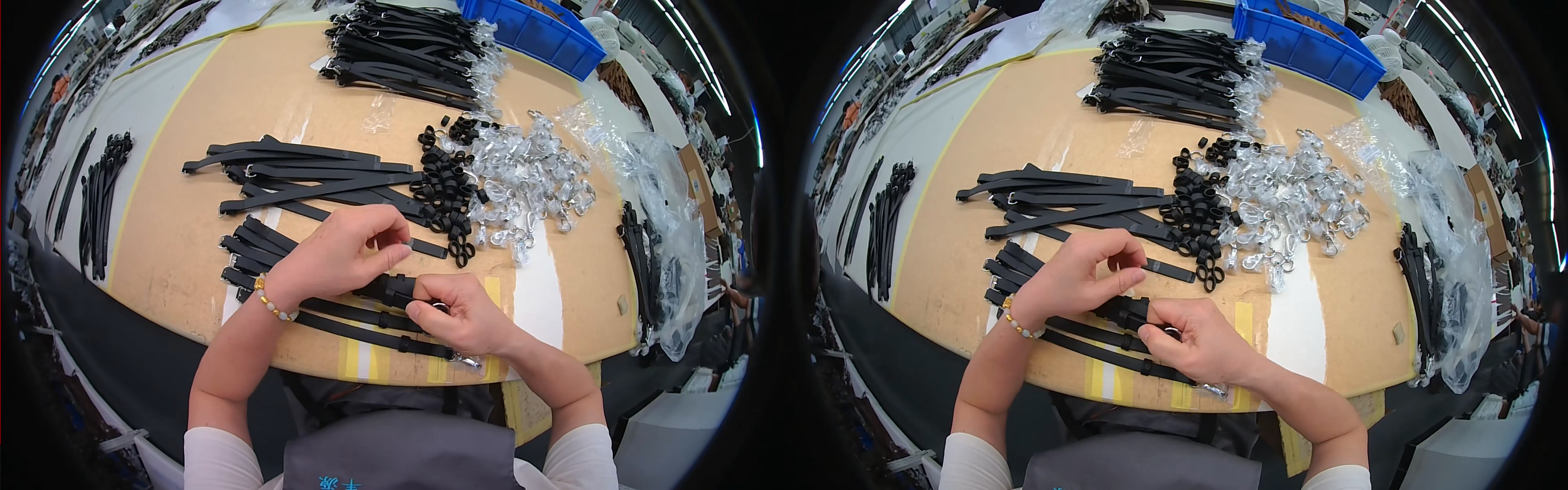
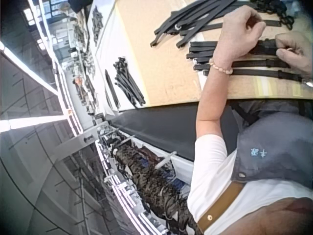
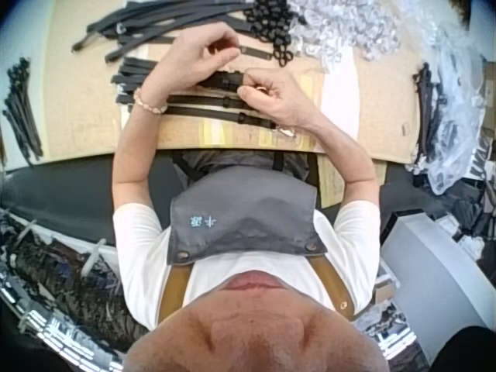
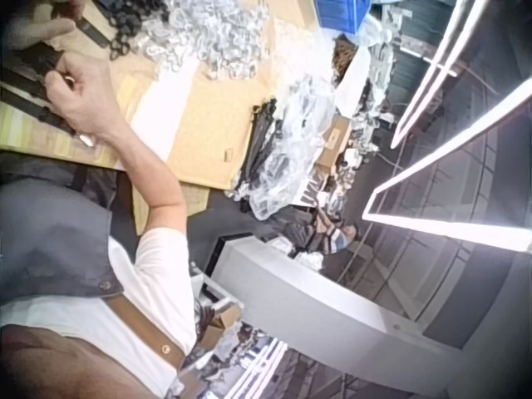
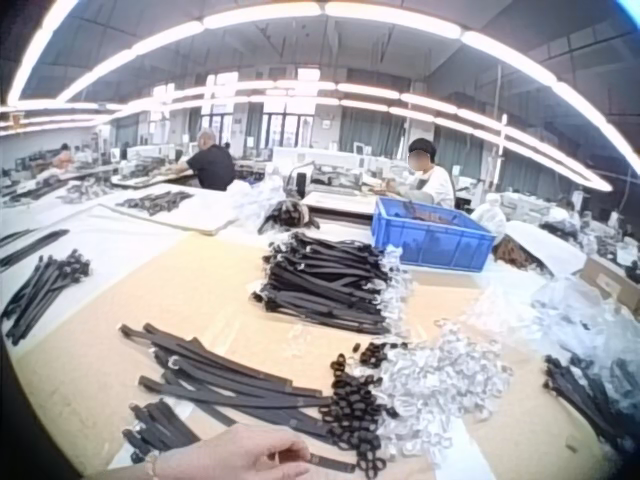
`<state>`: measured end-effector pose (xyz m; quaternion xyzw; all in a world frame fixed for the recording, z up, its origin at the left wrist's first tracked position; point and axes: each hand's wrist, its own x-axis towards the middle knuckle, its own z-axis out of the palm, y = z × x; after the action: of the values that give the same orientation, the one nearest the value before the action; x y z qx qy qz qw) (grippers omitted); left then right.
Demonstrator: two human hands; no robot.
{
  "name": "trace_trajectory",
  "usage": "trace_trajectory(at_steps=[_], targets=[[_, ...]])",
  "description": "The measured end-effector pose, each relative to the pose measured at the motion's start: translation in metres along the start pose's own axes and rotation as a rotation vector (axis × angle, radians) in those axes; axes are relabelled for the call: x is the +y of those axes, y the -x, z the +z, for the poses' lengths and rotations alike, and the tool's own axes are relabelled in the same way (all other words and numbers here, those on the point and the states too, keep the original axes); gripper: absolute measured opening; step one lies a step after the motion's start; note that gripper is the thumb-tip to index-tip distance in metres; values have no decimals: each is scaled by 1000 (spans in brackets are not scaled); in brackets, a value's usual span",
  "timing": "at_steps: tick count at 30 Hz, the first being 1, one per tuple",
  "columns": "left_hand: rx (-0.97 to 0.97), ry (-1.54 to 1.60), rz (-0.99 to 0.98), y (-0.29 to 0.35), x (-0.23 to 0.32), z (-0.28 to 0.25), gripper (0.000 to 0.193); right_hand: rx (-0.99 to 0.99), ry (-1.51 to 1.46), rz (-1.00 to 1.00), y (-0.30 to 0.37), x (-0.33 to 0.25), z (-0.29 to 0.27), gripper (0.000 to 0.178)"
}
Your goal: The person threads a plastic buckle and a plastic loop onto a leather strap by hand.
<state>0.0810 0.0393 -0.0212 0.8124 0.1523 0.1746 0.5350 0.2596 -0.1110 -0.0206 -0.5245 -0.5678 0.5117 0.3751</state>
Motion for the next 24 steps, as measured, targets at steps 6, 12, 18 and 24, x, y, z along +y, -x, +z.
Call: trace_trajectory(at_steps=[6,12,18,24], targets=[[97,-502,137,-8,-30,8,24,-61,256,-112,-1,3,-3,28],[52,-486,51,-8,-32,13,25,405,159,9,-9,6,-40,16],[82,-466,63,-9,-32,13,26,438,519,-77,-15,24,-41,9],[129,-165,48,-7,-21,4,24,436,823,-48,-12,16,-39,11]])
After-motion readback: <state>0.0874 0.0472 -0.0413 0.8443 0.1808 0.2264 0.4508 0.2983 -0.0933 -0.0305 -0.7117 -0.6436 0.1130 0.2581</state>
